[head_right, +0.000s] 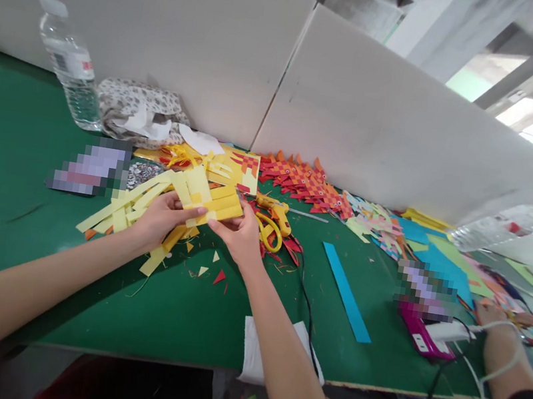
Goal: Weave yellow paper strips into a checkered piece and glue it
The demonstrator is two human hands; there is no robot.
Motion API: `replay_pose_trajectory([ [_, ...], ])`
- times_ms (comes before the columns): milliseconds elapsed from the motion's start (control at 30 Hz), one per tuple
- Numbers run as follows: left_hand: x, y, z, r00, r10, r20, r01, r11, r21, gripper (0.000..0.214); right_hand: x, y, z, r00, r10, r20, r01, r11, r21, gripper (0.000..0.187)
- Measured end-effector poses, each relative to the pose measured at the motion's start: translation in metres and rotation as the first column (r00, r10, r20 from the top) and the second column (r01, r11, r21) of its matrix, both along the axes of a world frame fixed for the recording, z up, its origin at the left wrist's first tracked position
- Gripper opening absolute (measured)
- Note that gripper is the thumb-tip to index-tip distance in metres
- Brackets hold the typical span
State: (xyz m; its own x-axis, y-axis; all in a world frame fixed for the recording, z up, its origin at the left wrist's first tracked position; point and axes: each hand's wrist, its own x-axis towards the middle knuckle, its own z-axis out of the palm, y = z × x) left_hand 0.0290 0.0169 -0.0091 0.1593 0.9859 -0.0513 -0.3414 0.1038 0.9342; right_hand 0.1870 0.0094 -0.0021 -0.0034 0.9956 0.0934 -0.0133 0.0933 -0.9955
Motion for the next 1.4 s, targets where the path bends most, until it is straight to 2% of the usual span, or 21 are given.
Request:
replay_pose_trajectory([
  [400,0.000,-0.002,0.002,1.000,-0.021,0.007,0.021,1.000,0.000,0.033,0.001,0.001,-0.001,0.999,0.009,-0.050,-0.008,1.000,0.027,0.062],
  [567,0.000,0.001,-0.002,0.999,-0.048,0.004,0.048,0.999,0.016,0.036,0.003,0.002,0.000,0.999,0.003,-0.049,-0.001,0.999,0.041,0.061],
  [667,0.000,0.002,-0.006,0.996,-0.084,-0.007,0.084,0.996,0.031,0.036,0.008,0.003,0.005,0.998,-0.041,-0.042,0.044,0.997,0.059,0.055],
  [800,0.001,0.002,-0.007,0.976,-0.205,-0.072,0.208,0.978,0.031,0.041,0.016,0.006,0.010,0.993,-0.113,0.025,0.109,0.985,0.133,0.050],
  [900,0.001,0.000,-0.005,0.947,-0.268,-0.176,0.274,0.962,0.011,0.042,0.019,0.007,0.010,0.991,-0.104,0.084,0.092,0.986,0.136,0.057],
  [1067,0.001,-0.001,-0.007,0.896,-0.348,-0.274,0.375,0.926,0.050,0.034,0.018,0.006,0.009,0.987,-0.076,0.140,0.055,0.988,0.145,0.062],
  [1267,0.000,0.000,-0.006,0.878,-0.338,-0.340,0.372,0.927,0.038,0.027,0.016,0.004,0.010,0.987,-0.082,0.140,0.059,0.985,0.165,0.060],
  [1400,0.000,0.000,-0.009,0.866,-0.327,-0.378,0.363,0.931,0.027,0.033,0.018,0.005,0.009,0.989,-0.055,0.137,0.037,0.991,0.125,0.060],
])
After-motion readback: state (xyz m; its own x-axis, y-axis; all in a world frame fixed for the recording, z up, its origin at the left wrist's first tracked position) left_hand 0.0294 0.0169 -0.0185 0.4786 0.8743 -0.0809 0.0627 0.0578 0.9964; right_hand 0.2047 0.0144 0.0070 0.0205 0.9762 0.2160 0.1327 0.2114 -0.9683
